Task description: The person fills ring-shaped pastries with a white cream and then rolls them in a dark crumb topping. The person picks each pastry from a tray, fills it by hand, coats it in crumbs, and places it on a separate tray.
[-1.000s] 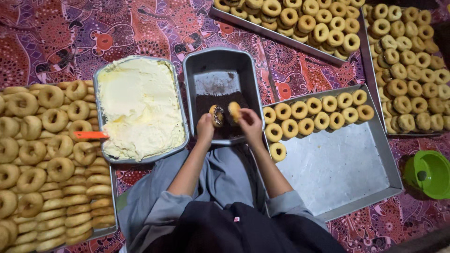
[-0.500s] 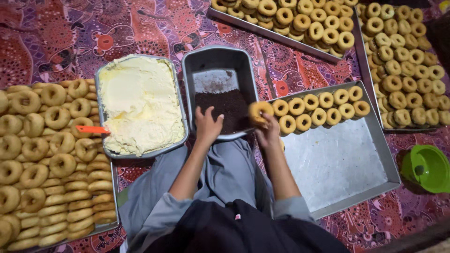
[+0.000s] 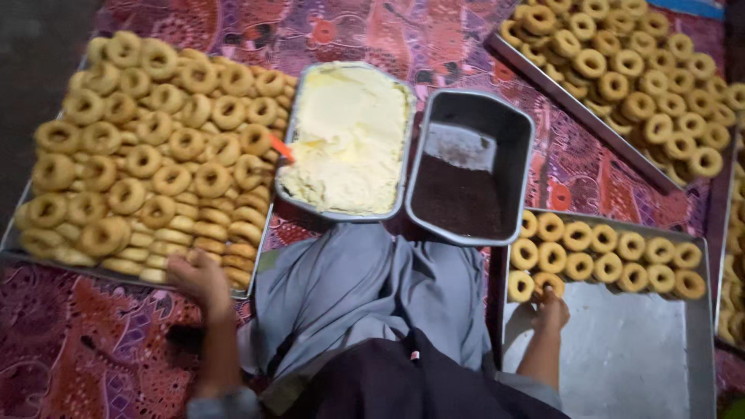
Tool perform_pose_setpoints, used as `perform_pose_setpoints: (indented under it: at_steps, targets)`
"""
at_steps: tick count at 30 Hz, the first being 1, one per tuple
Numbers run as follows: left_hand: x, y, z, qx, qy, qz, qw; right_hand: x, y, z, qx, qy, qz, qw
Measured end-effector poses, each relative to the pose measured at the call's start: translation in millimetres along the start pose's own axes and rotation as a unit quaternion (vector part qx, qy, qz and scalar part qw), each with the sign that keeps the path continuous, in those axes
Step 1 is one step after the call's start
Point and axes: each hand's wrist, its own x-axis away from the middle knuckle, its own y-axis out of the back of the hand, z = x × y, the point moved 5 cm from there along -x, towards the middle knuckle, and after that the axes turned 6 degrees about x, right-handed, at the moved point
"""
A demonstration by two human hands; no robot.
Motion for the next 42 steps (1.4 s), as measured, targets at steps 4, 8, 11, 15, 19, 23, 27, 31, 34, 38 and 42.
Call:
perform_pose_setpoints:
  at_steps: [4, 8, 11, 15, 19, 23, 27, 31, 34, 38, 42]
  targets:
    - [-109, 2, 64, -0.080, 0.145, 0.001, 0.986, 21, 44, 7, -0.107, -0.195, -0.287, 0.932]
    - [-164, -65, 86, -0.144, 0.275, 0.046, 0.949, 50, 60, 75, -0.162, -0.122, -0.323, 0.924]
    - [-169, -85, 67, -0.037, 0.166, -0.135, 0.976, 71, 71, 119, -0.174, -0.041, -0.340, 0.923]
    - [-184, -117, 52, -0.018, 0.244, -0.028, 0.969, 81, 67, 149, -0.194, 0.056, -0.364, 0.909]
    - [-184, -140, 28, -0.007, 0.261, 0.012, 0.965, 83, 36, 182, -0.230, 0.107, -0.305, 0.918]
    - [-127, -137, -27, 0.154, 0.112, -0.025, 0.981, 133, -25, 277, -0.462, 0.224, -0.053, 0.857]
    - [72, -116, -70, 0.329, 0.183, 0.186, 0.908, 245, -104, 375, -0.525, 0.261, 0.409, 0.699]
    - [174, -101, -96, 0.529, 0.335, 0.297, 0.721, 279, -100, 404, -0.344, 0.415, 0.331, 0.775]
    - [171, -100, -91, 0.563, 0.421, 0.306, 0.642, 266, -85, 392, -0.316, 0.298, 0.258, 0.863]
    - [155, -123, -87, 0.527, 0.422, 0.307, 0.671, 287, -54, 409, -0.315, 0.523, 0.218, 0.761]
    - [134, -144, -91, 0.597, 0.406, 0.319, 0.613, 270, -52, 461, -0.143, 0.631, 0.235, 0.725]
